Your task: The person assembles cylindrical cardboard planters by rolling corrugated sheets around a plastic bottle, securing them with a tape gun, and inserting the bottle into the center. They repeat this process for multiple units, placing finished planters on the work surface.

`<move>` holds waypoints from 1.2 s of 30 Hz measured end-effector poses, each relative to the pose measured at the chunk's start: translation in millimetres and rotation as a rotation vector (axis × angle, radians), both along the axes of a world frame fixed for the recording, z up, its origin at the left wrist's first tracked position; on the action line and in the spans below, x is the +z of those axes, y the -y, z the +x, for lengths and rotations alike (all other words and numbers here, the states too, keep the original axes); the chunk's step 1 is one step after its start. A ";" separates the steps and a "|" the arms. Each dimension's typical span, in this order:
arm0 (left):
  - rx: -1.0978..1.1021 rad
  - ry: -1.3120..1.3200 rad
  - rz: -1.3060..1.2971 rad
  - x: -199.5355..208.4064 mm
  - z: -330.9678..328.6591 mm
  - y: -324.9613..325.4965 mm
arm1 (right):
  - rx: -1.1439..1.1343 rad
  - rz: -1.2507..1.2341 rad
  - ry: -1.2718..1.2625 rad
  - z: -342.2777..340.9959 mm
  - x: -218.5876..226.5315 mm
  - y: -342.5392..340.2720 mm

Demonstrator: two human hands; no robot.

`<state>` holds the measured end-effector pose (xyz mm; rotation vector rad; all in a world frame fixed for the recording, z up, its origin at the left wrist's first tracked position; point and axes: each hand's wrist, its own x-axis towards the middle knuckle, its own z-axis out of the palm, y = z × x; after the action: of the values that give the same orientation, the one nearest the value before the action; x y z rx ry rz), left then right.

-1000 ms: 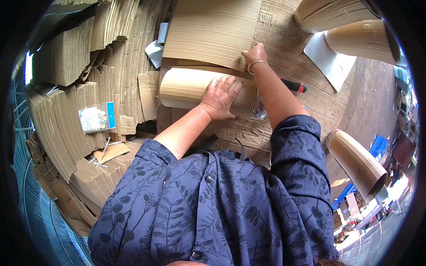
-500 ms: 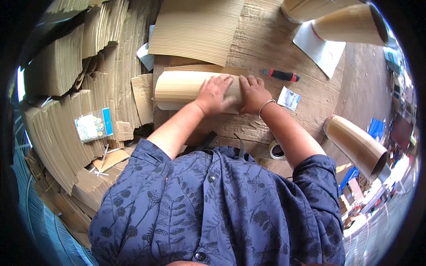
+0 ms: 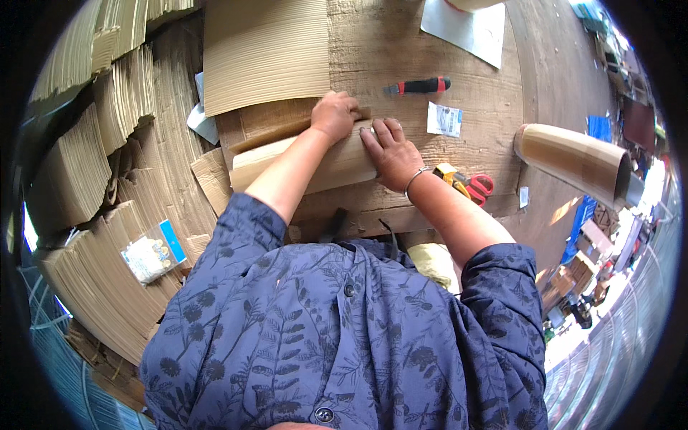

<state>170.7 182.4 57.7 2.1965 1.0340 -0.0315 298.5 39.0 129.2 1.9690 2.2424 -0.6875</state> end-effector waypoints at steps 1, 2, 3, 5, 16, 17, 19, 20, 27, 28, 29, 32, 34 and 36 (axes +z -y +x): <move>0.006 0.139 -0.006 -1.8 -7.3 9.9 | 0.016 0.017 0.003 0.3 -2.6 4.9; 0.009 0.127 -0.009 3.6 -11.6 16.9 | 0.033 0.033 0.003 1.5 -5.3 10.7; 0.013 0.115 -0.010 9.3 -13.9 23.3 | 0.052 0.049 0.003 2.7 -8.3 16.7; 0.036 0.113 -0.038 21.1 -19.6 33.9 | 0.090 0.165 -0.006 4.4 -18.0 27.6; -0.173 -0.198 -0.036 73.9 -23.9 57.4 | 0.072 0.439 -0.054 7.5 -37.9 49.4; -0.139 -0.240 -0.010 78.0 -18.5 63.4 | 0.065 0.430 -0.063 8.1 -33.8 48.1; -0.112 -0.218 -0.013 72.8 -20.8 70.5 | 0.085 0.332 -0.120 15.1 -20.7 50.1; -0.096 -0.212 -0.017 72.9 -23.3 75.3 | -0.020 0.364 -0.225 18.4 -16.2 56.1; -0.024 -0.089 0.173 72.9 -28.0 112.6 | -0.779 0.136 -0.460 37.1 -43.3 128.8; -0.015 -0.103 0.179 73.3 -28.3 118.1 | -0.793 0.093 -0.550 30.7 -46.5 133.6; -0.005 -0.116 0.187 73.2 -28.4 124.5 | -0.764 0.141 -0.546 24.1 -43.6 128.6; -0.003 -0.111 0.253 73.9 -29.3 143.5 | -0.796 0.143 -0.535 5.2 -45.8 105.9; -0.002 -0.079 0.337 65.5 -36.1 151.8 | -0.814 -0.002 -0.461 2.8 -27.9 89.1; 0.002 -0.093 0.302 63.2 -34.1 148.2 | -0.827 -0.072 -0.473 6.6 -20.4 82.3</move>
<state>136.6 34.2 120.9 2.4853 1.1553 0.0258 305.1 -43.3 108.8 2.9237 1.4276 -1.3964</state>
